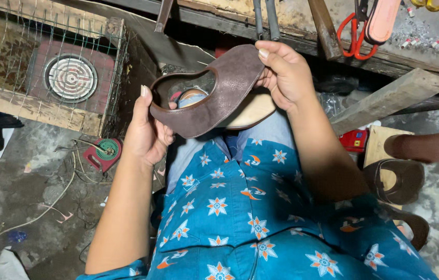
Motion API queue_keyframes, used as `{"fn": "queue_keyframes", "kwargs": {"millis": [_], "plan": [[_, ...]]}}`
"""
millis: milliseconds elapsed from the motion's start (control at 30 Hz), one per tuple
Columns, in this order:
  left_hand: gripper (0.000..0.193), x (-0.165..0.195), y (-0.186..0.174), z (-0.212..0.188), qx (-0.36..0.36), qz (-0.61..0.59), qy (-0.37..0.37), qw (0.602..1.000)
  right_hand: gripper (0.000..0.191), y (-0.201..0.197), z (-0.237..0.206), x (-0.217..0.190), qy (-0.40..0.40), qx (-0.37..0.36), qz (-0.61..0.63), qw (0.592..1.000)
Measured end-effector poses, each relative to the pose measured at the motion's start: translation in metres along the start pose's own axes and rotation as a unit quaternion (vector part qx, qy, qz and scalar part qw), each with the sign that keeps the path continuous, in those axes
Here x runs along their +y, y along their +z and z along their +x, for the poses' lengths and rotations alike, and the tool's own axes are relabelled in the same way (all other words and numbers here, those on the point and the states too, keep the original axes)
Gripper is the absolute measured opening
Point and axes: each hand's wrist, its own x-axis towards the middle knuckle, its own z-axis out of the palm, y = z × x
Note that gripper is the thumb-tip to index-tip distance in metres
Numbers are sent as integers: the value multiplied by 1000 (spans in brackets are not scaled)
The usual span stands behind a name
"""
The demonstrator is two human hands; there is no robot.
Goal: The person uses a hammer and pliers to attach and secure a brown leather upper onto a pink shoe sole. They repeatedly hammer the edges, pull the leather with pliers, and inspect the fit throughout the process.
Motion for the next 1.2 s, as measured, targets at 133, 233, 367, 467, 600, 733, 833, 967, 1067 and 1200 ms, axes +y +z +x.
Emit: {"fn": "queue_keyframes", "kwargs": {"millis": [133, 233, 367, 467, 600, 733, 833, 967, 1067, 1200], "plan": [[68, 1, 3, -4, 5, 4, 9, 1000, 20, -4, 2, -2, -18, -1, 4, 1000], [69, 3, 4, -9, 1, 13, 22, 1000, 20, -5, 0, -9, -30, 1, 4, 1000], [70, 6, 8, -14, -13, 24, 65, 998, 18, -2, -4, -23, -55, -13, 21, 998], [70, 9, 13, -20, -24, 27, 94, 995, 19, 3, -8, -36, -81, -34, 40, 995], [69, 16, 21, -30, -53, 19, 112, 992, 18, 10, -13, -52, -120, -44, 51, 990], [68, 22, 32, -40, -51, 9, 104, 993, 16, 16, -17, -64, -140, -56, 50, 987], [67, 21, 37, -44, -56, -6, 99, 994, 15, 19, -18, -69, -139, -55, 52, 987], [62, 18, 38, -43, -57, -28, 89, 994, 15, 19, -17, -69, -136, -47, 54, 988], [60, 15, 37, -43, -83, -27, 90, 992, 17, 16, -20, -68, -135, -48, 51, 988], [56, 15, 39, -52, -95, 141, 224, 960, 24, 10, -26, -72, -122, -39, 13, 992]]}}
